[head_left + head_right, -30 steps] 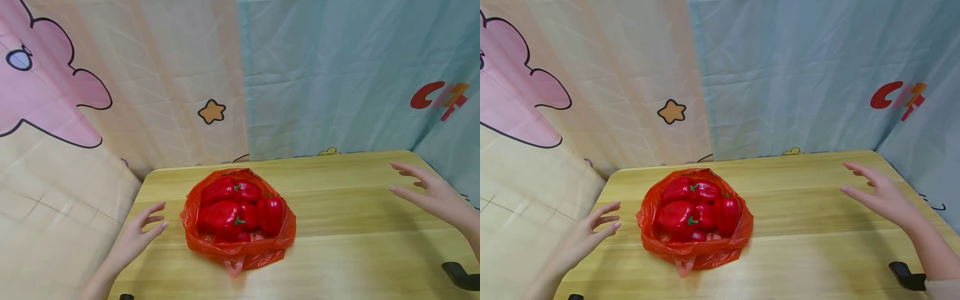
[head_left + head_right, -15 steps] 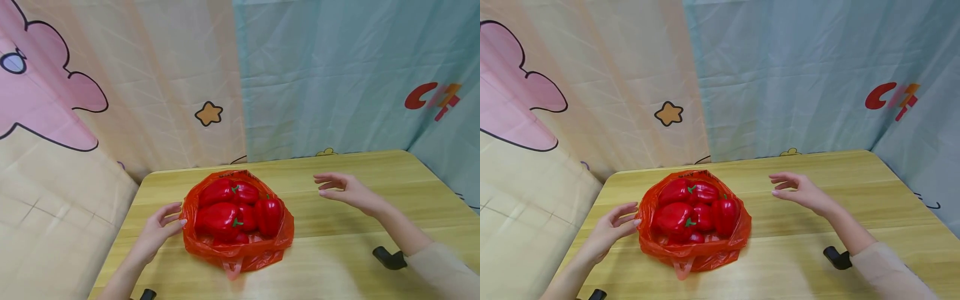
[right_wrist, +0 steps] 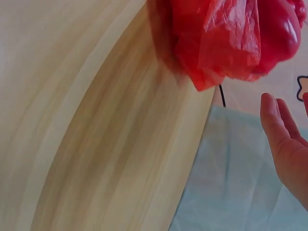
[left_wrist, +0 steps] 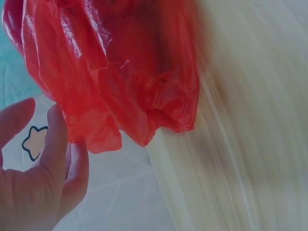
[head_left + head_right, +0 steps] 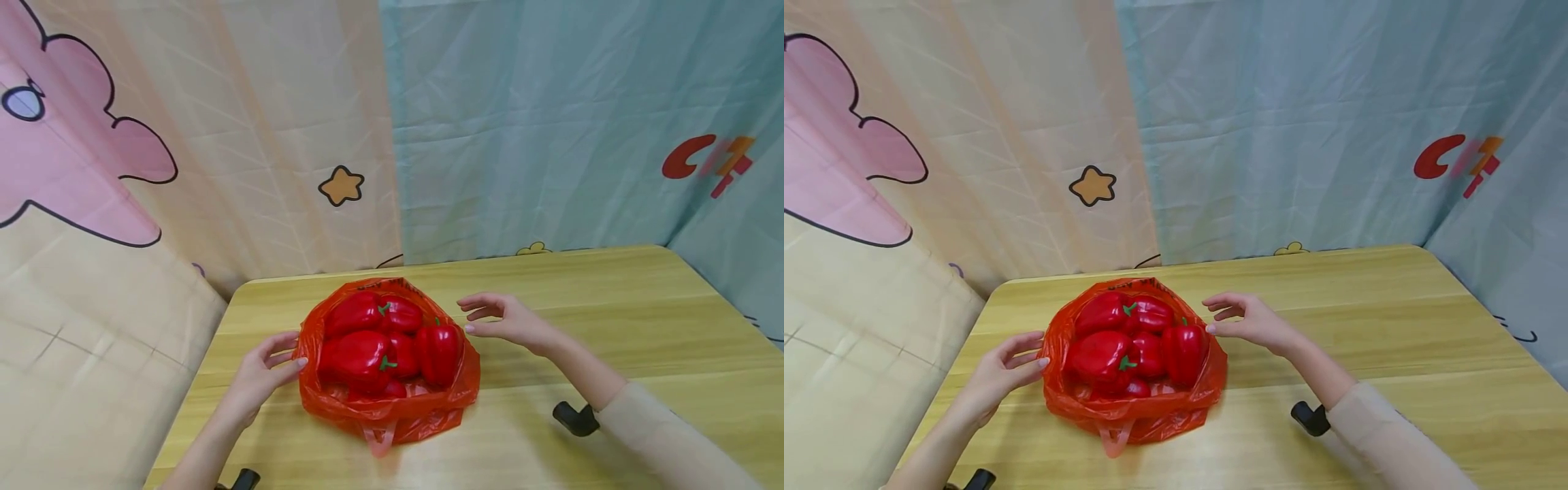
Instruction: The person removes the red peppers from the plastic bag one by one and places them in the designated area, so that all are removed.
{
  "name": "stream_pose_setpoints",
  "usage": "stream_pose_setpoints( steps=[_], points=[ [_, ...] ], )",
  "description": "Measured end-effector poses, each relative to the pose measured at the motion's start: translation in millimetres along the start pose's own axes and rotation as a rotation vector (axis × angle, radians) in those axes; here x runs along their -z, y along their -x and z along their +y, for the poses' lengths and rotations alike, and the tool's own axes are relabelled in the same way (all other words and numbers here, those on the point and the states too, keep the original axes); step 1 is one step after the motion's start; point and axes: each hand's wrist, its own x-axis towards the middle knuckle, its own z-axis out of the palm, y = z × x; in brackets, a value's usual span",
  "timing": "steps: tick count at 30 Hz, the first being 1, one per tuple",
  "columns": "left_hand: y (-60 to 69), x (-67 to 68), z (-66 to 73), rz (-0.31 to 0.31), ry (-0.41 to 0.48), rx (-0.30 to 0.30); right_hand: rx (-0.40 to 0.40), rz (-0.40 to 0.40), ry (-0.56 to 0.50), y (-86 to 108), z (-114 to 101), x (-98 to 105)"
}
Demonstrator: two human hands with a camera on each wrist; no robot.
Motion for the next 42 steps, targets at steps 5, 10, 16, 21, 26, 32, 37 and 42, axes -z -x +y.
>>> stream_pose_setpoints(
  steps=[5,10,16,21,26,32,37,42],
  points=[
    [-1.5,-1.5,-4.9,0.006,0.012,0.014,-0.003,-0.010,-0.003,-7.7,1,-12],
    [-3.1,-2.6,-7.4,0.018,0.017,0.027,-0.002,-0.019,0.002,-11.4,3,-18],
    [-5.1,-4.5,-7.7,0.015,0.018,0.025,-0.013,-0.023,0.031,-9.9,7,-22],
    [-4.2,-4.1,-9.6,0.029,-0.004,0.018,-0.014,-0.031,0.030,-11.8,9,-24],
    [-4.3,-3.4,-10.3,0.043,-0.005,0.029,-0.008,-0.041,0.020,-14.5,10,-25],
    [-5.1,-3.1,-11.2,0.051,-0.013,0.027,0.003,-0.020,0.043,-15.2,8,-27],
    [-4.7,-2.5,-11.3,0.057,-0.029,0.026,0.004,-0.008,0.057,-16.3,8,-29],
    [-4.7,-2.4,-11.3,0.060,-0.040,0.028,-0.002,-0.002,0.049,-15.8,8,-29]
  ],
)
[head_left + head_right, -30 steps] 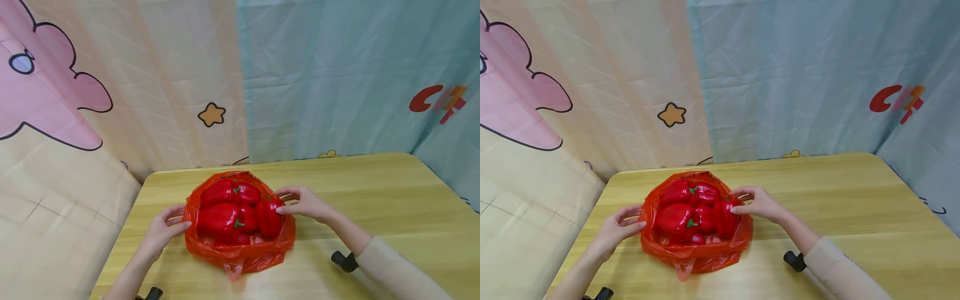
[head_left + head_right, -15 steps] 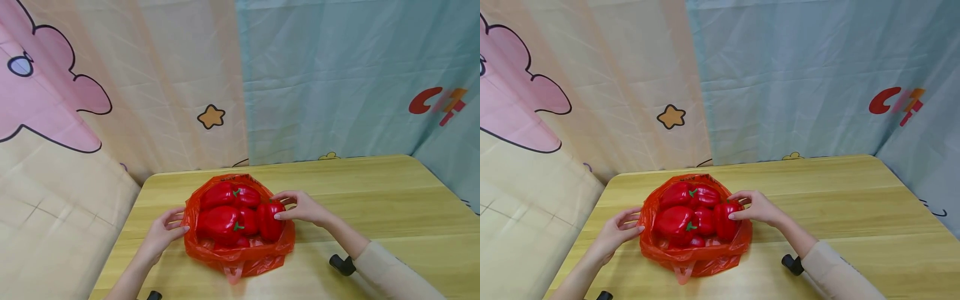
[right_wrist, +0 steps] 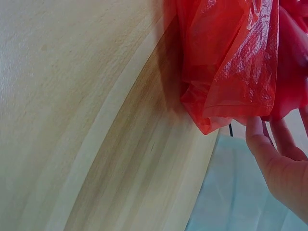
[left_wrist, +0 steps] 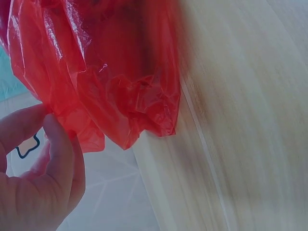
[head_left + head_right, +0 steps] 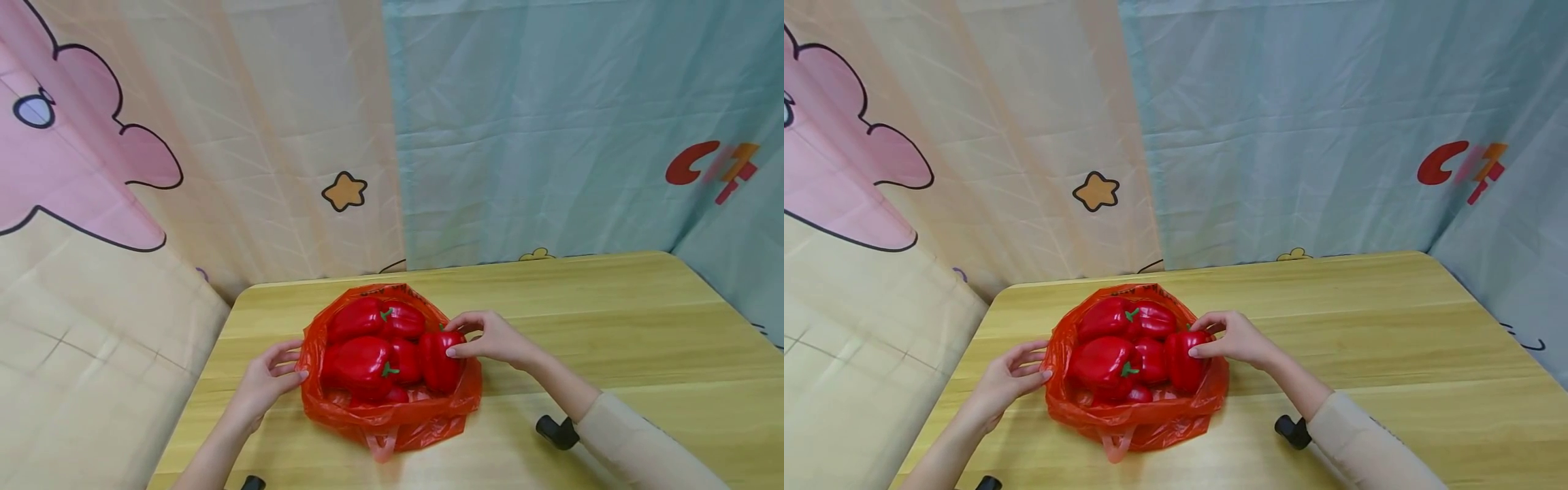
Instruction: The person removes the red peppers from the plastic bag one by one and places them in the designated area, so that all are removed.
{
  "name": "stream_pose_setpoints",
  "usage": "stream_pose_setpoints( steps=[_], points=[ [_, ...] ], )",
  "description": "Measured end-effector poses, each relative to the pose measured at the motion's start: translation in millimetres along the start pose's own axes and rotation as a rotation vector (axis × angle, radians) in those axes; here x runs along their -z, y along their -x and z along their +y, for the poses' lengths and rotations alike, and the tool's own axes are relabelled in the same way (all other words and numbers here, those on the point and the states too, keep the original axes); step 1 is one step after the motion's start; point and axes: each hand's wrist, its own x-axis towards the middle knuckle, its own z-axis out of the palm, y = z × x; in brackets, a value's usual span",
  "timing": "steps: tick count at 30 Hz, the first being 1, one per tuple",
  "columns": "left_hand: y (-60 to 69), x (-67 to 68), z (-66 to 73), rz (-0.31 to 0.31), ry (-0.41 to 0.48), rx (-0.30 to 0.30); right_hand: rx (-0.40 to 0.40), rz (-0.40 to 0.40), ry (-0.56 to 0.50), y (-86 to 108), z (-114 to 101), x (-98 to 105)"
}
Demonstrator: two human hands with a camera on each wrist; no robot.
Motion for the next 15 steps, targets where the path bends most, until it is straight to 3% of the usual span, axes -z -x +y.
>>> stream_pose_setpoints(
  steps=[9,15],
  points=[
    [0.1,-0.8,-1.1,0.003,-0.008,0.001,0.041,0.011,-0.007,2.0,-2.5,1.7],
    [0.8,-0.9,-0.7,0.001,-0.010,0.005,0.043,-0.049,0.007,1.7,-2.5,0.5]
  ],
)
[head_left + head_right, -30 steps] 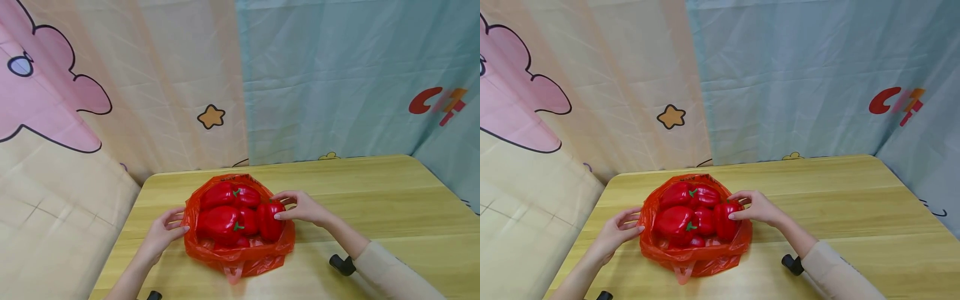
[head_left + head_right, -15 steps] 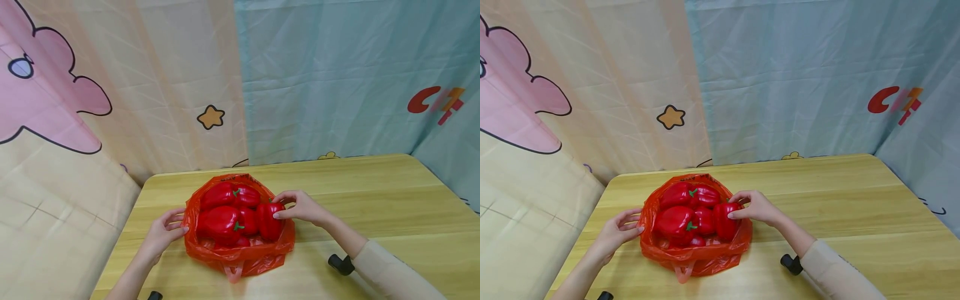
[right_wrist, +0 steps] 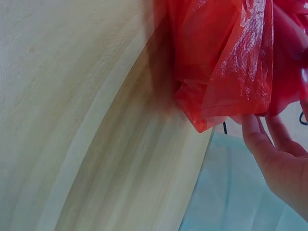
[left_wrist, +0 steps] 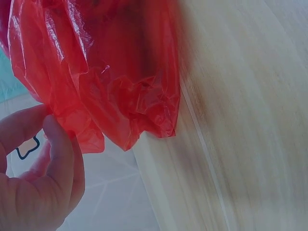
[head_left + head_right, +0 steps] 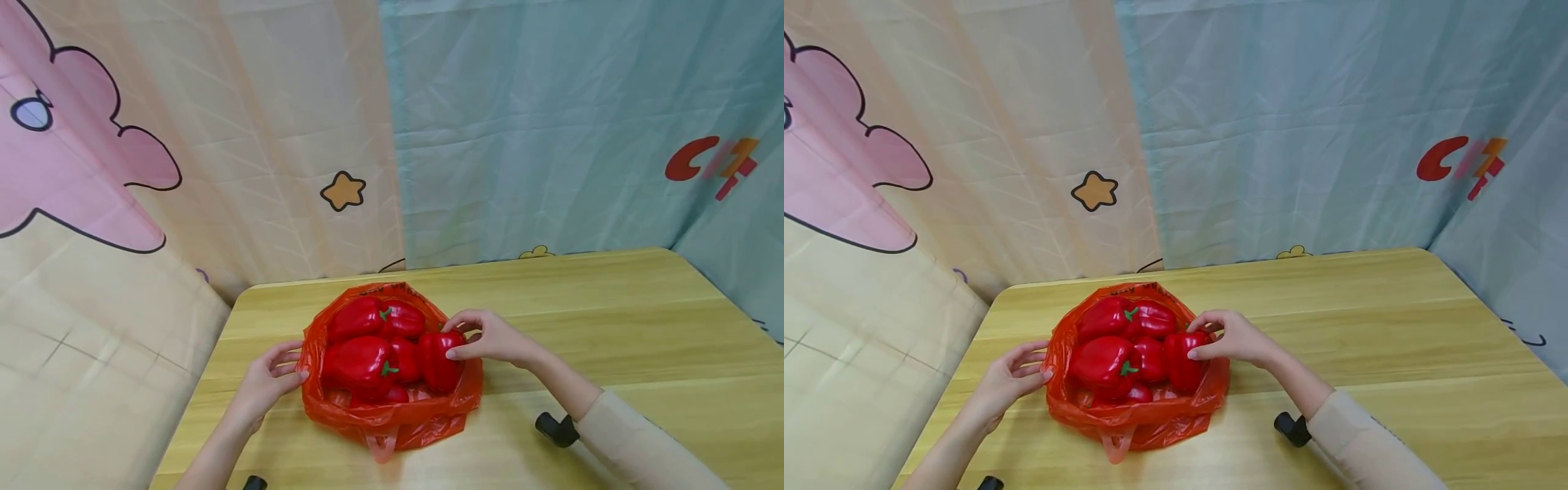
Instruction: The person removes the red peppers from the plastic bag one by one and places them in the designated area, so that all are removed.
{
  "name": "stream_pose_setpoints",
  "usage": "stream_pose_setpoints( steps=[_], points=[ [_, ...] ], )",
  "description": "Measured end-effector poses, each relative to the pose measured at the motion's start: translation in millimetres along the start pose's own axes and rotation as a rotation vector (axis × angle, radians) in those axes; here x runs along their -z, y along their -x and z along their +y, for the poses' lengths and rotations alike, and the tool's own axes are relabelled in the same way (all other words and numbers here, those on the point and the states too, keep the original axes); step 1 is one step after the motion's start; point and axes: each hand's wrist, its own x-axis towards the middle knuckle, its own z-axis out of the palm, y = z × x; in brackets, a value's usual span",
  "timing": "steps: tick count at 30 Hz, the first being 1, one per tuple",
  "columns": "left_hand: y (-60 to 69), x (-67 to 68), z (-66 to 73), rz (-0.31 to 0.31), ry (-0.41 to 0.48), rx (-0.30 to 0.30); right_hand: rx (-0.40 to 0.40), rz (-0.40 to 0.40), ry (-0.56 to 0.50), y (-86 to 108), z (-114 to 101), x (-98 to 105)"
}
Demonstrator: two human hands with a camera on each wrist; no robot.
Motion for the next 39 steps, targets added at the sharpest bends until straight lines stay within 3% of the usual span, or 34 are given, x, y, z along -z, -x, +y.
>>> stream_pose_setpoints(
  steps=[13,23,33,39],
  points=[
    [-1.5,-0.1,0.8,-0.003,-0.011,0.012,0.023,0.002,0.005,-4.2,-5,0],
    [-1.4,-0.2,1.3,-0.004,-0.032,0.003,0.008,0.098,-0.236,-1.2,-22,26],
    [-1.0,-0.1,0.8,-0.014,-0.003,0.012,-0.066,0.209,-0.388,13.9,-9,57],
    [-0.5,-0.6,1.5,-0.008,-0.003,0.011,-0.124,0.262,-0.376,25.5,8,70]
  ],
)
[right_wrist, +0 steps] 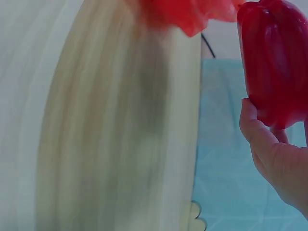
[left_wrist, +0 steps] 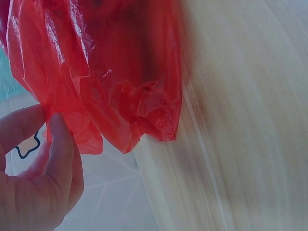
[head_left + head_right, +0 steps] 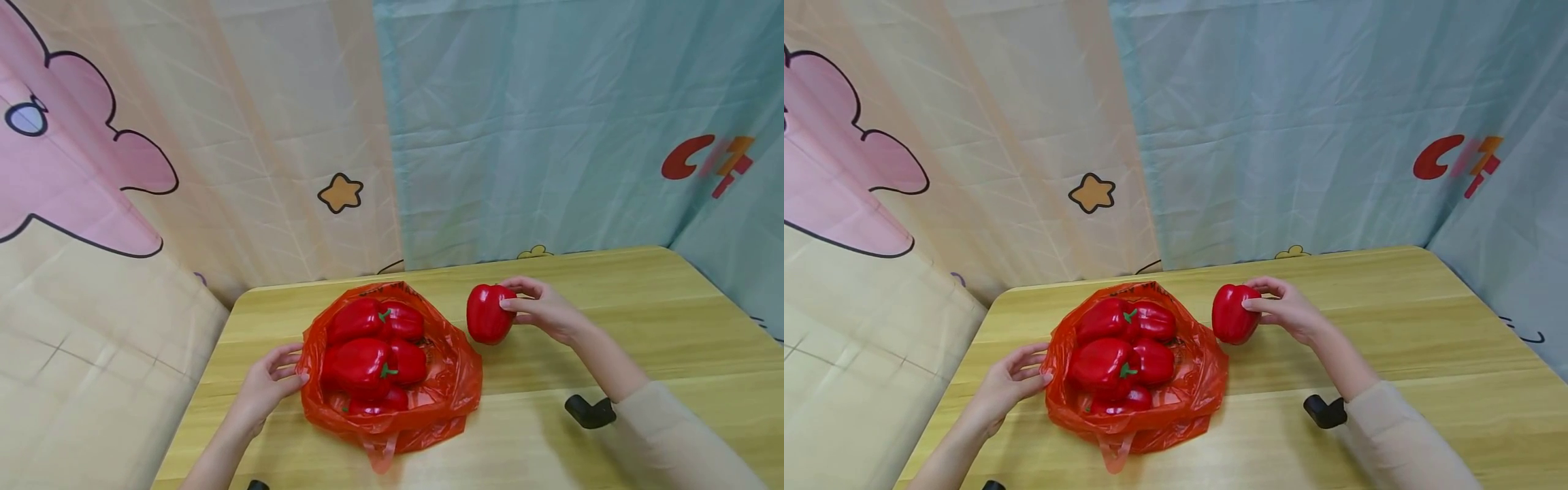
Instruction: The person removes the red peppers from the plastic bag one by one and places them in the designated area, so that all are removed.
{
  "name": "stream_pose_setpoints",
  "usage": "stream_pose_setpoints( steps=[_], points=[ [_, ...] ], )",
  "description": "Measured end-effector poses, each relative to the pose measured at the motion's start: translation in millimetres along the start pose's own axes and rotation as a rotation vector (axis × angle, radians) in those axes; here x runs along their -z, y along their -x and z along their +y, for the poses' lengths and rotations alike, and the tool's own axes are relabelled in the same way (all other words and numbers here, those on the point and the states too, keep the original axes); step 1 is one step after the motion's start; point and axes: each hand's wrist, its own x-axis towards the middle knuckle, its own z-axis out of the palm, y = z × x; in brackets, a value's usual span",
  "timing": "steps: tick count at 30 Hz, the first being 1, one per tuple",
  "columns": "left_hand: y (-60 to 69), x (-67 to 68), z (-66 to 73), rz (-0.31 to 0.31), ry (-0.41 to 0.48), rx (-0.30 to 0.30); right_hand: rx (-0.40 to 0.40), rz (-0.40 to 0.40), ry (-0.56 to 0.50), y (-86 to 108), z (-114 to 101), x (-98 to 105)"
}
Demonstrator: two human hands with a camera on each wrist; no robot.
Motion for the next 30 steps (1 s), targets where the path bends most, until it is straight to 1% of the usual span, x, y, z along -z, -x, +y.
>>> stream_pose_setpoints(
  steps=[2,7,11,13,16,22,30],
  points=[
    [0.5,-0.1,0.4,0.002,0.002,0.004,-0.015,0.015,0.010,1.2,5,7],
    [-0.9,0.3,1.4,-0.001,0.007,-0.012,-0.053,0.065,0.018,1.9,18,20],
    [-3.6,0.2,1.8,-0.005,0.012,-0.019,-0.078,0.102,0.024,0.9,25,28],
    [-3.8,0.2,1.7,-0.005,0.014,-0.012,-0.092,0.114,0.019,1.1,28,30],
    [-3.2,0.3,1.5,-0.008,0.014,-0.019,-0.105,0.124,0.008,1.3,32,33],
    [-2.4,-0.2,0.8,-0.005,0.020,-0.004,-0.099,0.127,-0.011,-0.2,38,33],
    [-1.1,0.0,0.1,-0.006,0.021,0.001,-0.103,0.125,0.005,-8.2,45,31]
  ],
)
